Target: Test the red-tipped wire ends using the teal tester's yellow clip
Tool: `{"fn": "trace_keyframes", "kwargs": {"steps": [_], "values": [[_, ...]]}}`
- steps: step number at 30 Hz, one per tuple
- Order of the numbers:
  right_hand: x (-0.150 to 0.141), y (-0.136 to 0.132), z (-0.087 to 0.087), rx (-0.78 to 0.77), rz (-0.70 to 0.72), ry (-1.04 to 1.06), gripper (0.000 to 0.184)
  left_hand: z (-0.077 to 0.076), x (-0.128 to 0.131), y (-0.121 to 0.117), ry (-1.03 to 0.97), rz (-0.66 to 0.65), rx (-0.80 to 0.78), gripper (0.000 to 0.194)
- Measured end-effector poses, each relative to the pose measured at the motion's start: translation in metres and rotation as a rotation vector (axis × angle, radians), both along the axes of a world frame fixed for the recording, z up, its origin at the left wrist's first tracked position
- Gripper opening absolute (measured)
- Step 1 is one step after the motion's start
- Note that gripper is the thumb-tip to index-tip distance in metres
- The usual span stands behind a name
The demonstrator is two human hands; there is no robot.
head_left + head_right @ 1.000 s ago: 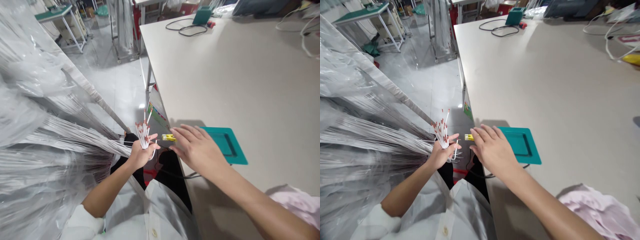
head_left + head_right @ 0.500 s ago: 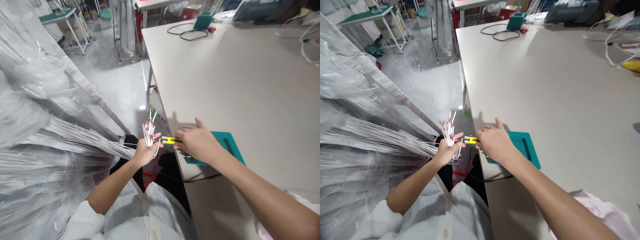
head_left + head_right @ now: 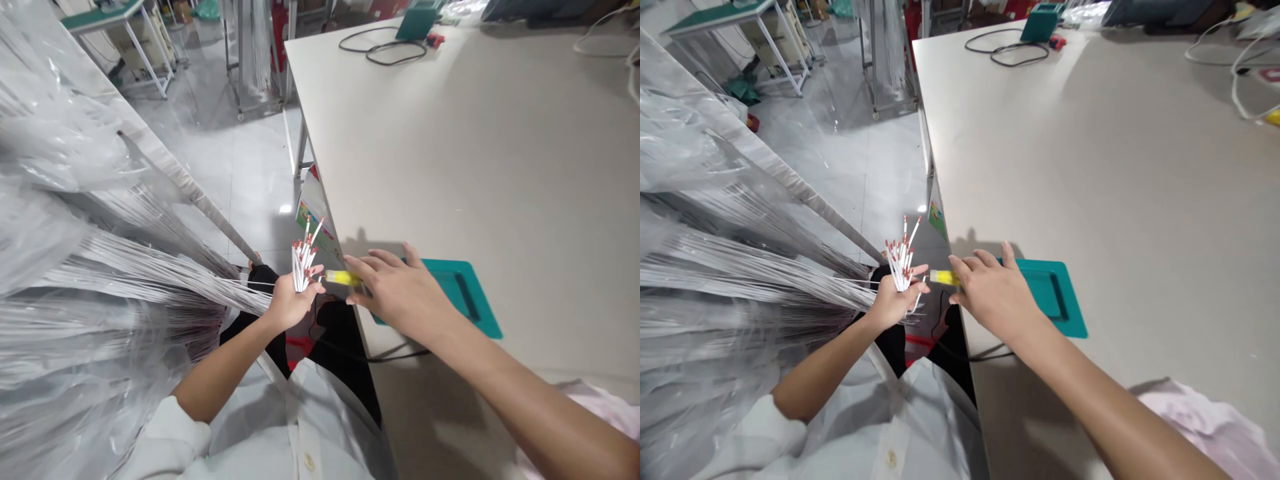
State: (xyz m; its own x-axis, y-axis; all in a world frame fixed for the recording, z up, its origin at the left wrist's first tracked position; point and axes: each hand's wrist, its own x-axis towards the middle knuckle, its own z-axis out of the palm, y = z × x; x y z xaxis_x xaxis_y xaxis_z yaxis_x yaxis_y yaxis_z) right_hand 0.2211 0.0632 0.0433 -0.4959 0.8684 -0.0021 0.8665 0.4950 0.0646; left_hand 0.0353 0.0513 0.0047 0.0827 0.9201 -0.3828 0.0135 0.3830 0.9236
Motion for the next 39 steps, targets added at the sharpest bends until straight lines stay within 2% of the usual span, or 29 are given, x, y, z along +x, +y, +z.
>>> {"fn": "trace_keyframes", "kwargs": {"steps": [2,5,8,10,12,15,18,22,25,26,27,31,32,33,34,36,39], "values": [[0.002,0.002,-0.001,0.007,0.01,0.019,0.044,0.002,-0.002,0.0,0.009,-0.047,0.005,0.045],[0.001,-0.002,0.004,0.071,0.041,0.096,0.043,0.005,-0.007,-0.002,-0.004,-0.031,-0.014,0.05],[-0.009,-0.017,0.011,0.136,0.086,0.366,0.032,0.012,-0.013,-0.006,-0.026,0.012,0.003,0.044],[-0.021,-0.029,0.01,0.093,0.036,0.621,0.024,0.018,-0.018,-0.009,-0.059,0.027,0.02,0.034],[-0.033,-0.038,0.004,-0.033,-0.07,0.874,0.022,0.025,-0.023,-0.013,-0.121,0.003,0.028,0.025],[-0.046,-0.039,-0.01,-0.412,-0.191,1.236,0.022,0.032,-0.029,-0.02,-0.221,-0.092,0.029,0.023],[-0.055,-0.035,-0.022,-0.763,-0.253,1.532,0.02,0.031,-0.035,-0.027,-0.24,-0.191,0.018,0.021],[-0.063,-0.036,-0.029,-0.993,-0.37,1.78,0.017,0.024,-0.039,-0.033,-0.234,-0.275,0.024,0.018],[-0.066,-0.041,-0.031,-1.081,-0.413,1.817,0.021,0.018,-0.04,-0.035,-0.25,-0.299,0.046,0.02],[-0.066,-0.043,-0.031,-1.037,-0.405,1.77,0.021,0.016,-0.04,-0.035,-0.246,-0.294,0.045,0.02],[-0.066,-0.044,-0.032,-0.926,-0.397,1.697,0.02,0.014,-0.04,-0.035,-0.234,-0.273,0.044,0.021],[-0.065,-0.049,-0.031,-0.126,-0.356,1.331,0.02,0.005,-0.037,-0.033,-0.139,-0.07,0.059,0.026],[-0.065,-0.05,-0.032,0.006,-0.325,1.27,0.02,0.004,-0.035,-0.033,-0.11,-0.038,0.072,0.027],[-0.065,-0.05,-0.032,0.066,-0.285,1.232,0.018,0.004,-0.033,-0.034,-0.081,-0.028,0.083,0.027],[-0.066,-0.051,-0.033,0.062,-0.244,1.213,0.016,0.003,-0.031,-0.035,-0.054,-0.038,0.09,0.026],[-0.067,-0.052,-0.038,-0.041,-0.195,1.21,0.012,0.003,-0.027,-0.039,-0.019,-0.077,0.095,0.023],[-0.067,-0.054,-0.048,-0.189,-0.229,1.275,0.01,0.0,-0.022,-0.045,0.002,-0.132,0.084,0.02]]}}
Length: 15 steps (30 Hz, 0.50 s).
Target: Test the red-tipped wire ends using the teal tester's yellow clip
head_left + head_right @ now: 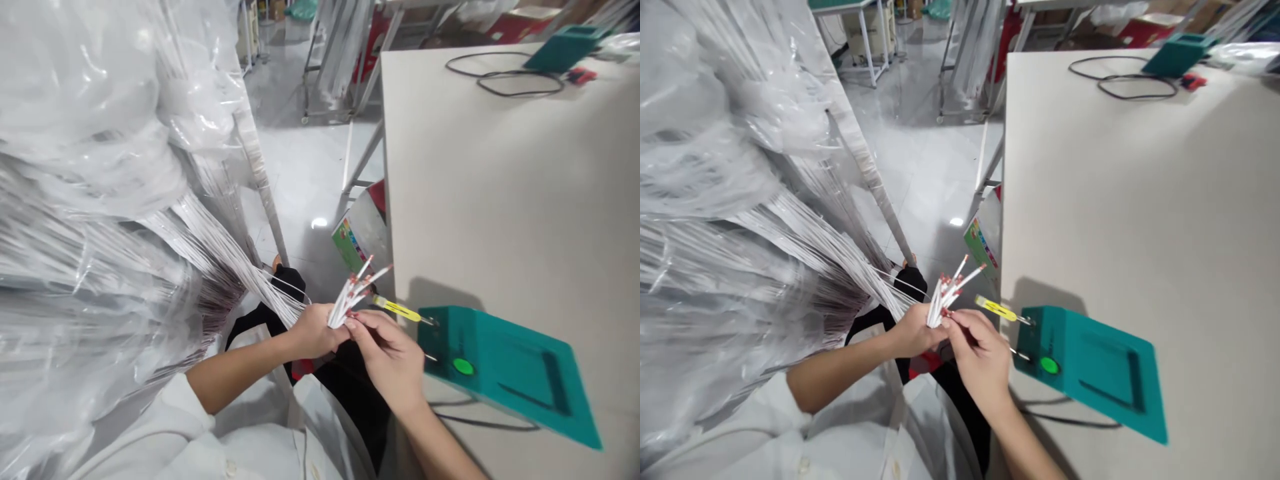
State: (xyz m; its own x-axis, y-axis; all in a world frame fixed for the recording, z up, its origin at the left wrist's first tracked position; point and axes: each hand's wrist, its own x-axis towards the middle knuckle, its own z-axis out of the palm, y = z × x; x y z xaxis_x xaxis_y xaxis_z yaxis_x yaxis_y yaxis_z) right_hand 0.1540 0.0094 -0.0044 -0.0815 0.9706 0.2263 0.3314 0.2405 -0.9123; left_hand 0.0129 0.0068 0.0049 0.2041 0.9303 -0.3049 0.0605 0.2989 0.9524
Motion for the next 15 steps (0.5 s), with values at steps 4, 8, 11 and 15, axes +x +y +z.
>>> {"fn": "trace_keyframes", "kwargs": {"steps": [4,8,11,15], "values": [[0.004,0.0,-0.011,-0.147,-0.054,0.169,0.013,-0.003,-0.001,-0.002,-0.071,-0.021,-0.07,0.024],[0.005,0.002,-0.011,-0.212,-0.094,0.228,0.016,-0.005,-0.004,0.003,-0.199,0.121,-0.068,0.029],[0.001,0.002,-0.004,-0.167,-0.103,0.184,0.016,-0.006,-0.004,0.004,-0.198,0.406,-0.104,0.035],[-0.005,0.004,0.003,-0.093,-0.022,0.123,0.012,0.002,-0.003,0.0,0.001,0.406,0.015,0.033]]}}
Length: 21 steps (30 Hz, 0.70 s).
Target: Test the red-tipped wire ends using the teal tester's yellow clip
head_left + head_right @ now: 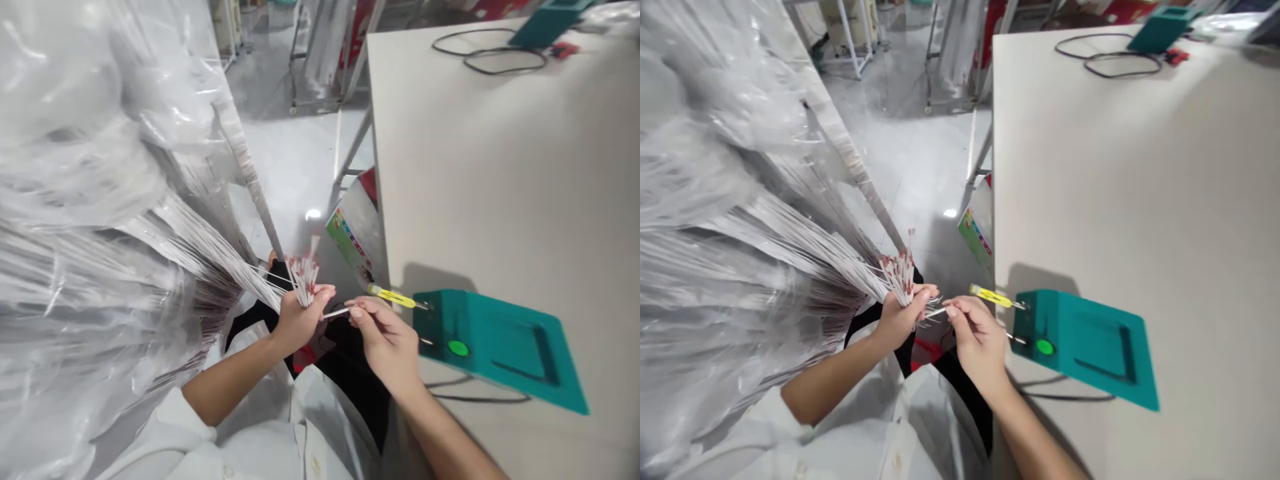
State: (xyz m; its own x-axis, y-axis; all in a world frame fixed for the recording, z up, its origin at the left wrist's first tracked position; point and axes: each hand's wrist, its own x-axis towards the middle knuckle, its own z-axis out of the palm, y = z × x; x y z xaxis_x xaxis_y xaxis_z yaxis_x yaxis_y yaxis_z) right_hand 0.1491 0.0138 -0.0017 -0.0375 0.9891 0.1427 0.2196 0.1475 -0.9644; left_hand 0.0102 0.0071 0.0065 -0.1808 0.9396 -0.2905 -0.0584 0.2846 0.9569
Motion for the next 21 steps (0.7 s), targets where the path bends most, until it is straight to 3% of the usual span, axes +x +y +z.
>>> {"fn": "trace_keyframes", "kwargs": {"steps": [2,4,11,18,21], "values": [[-0.001,0.0024,0.002,0.057,0.048,-0.009,0.011,0.0051,0.001,-0.0016,0.016,-0.147,0.052,0.028],[-0.0004,0.0045,0.0034,0.085,0.079,-0.017,0.015,0.0085,0.0022,-0.0018,0.028,-0.21,0.085,0.022],[0.003,0.0055,0.0055,0.091,-0.041,-0.005,0.011,0.0084,0.006,0.0,0.148,-0.188,0.053,0.019],[0.0061,0.0071,0.0084,0.126,-0.009,-0.096,0.012,0.0078,0.0052,-0.0036,0.302,-0.264,0.118,0.022],[0.0052,0.008,0.0082,0.055,0.028,0.012,0.016,0.0098,0.0041,-0.0021,0.268,-0.273,0.069,0.023]]}}
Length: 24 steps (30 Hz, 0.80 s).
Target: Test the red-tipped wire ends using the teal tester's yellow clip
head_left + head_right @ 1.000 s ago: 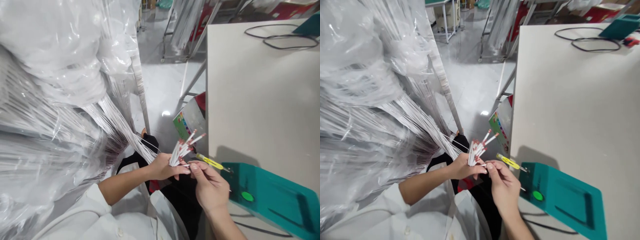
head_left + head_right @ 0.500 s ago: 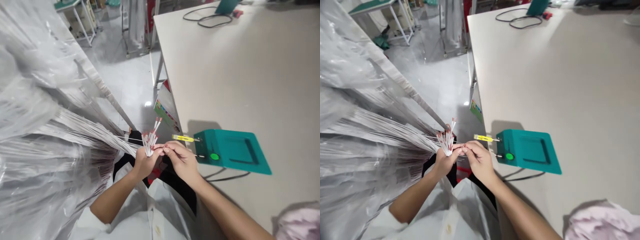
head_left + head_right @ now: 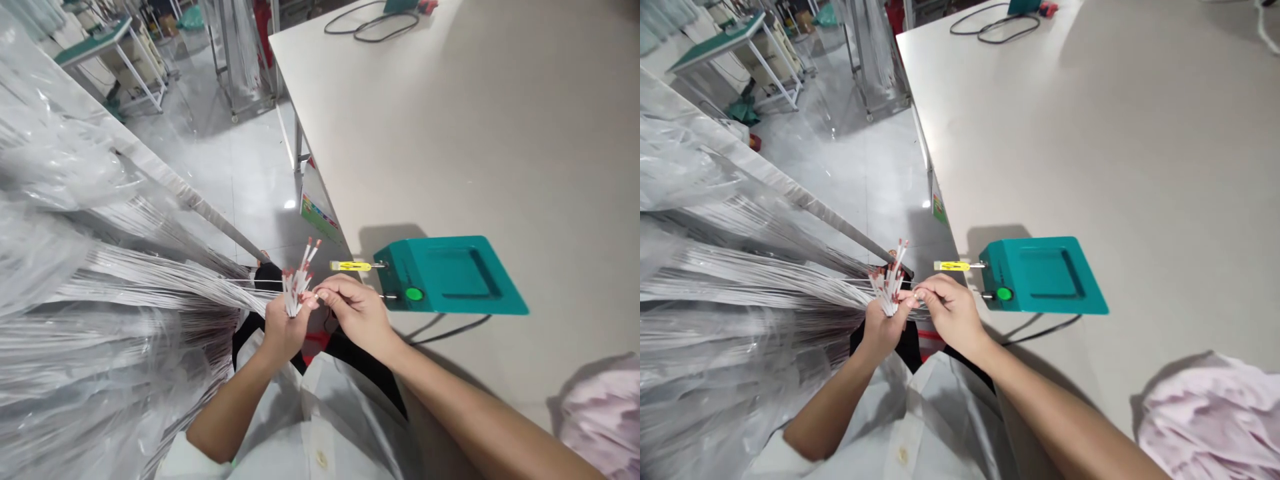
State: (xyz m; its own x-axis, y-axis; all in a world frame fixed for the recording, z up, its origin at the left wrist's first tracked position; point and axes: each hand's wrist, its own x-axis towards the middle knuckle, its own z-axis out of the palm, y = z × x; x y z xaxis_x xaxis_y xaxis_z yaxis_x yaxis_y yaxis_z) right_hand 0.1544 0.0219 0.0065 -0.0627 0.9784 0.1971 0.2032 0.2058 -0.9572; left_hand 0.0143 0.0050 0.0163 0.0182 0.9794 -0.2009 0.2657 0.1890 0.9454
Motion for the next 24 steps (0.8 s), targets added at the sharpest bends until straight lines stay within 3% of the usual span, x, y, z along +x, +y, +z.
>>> {"fn": "trace_keyframes", "kwargs": {"steps": [6,12,21,24], "values": [[-0.006,0.0,-0.004,-0.155,0.101,0.277,0.019,-0.008,-0.004,0.002,-0.283,0.037,-0.15,0.028],[-0.003,0.0,-0.005,-0.038,0.114,0.128,0.02,-0.015,-0.007,0.0,-0.355,0.043,-0.176,0.029],[0.003,-0.002,0.007,0.099,-0.012,-0.082,0.016,-0.005,-0.01,0.002,-0.261,0.019,-0.17,0.033],[0.007,0.0,0.012,0.167,-0.017,-0.122,0.021,0.001,-0.013,0.003,-0.194,-0.048,-0.161,0.032]]}}
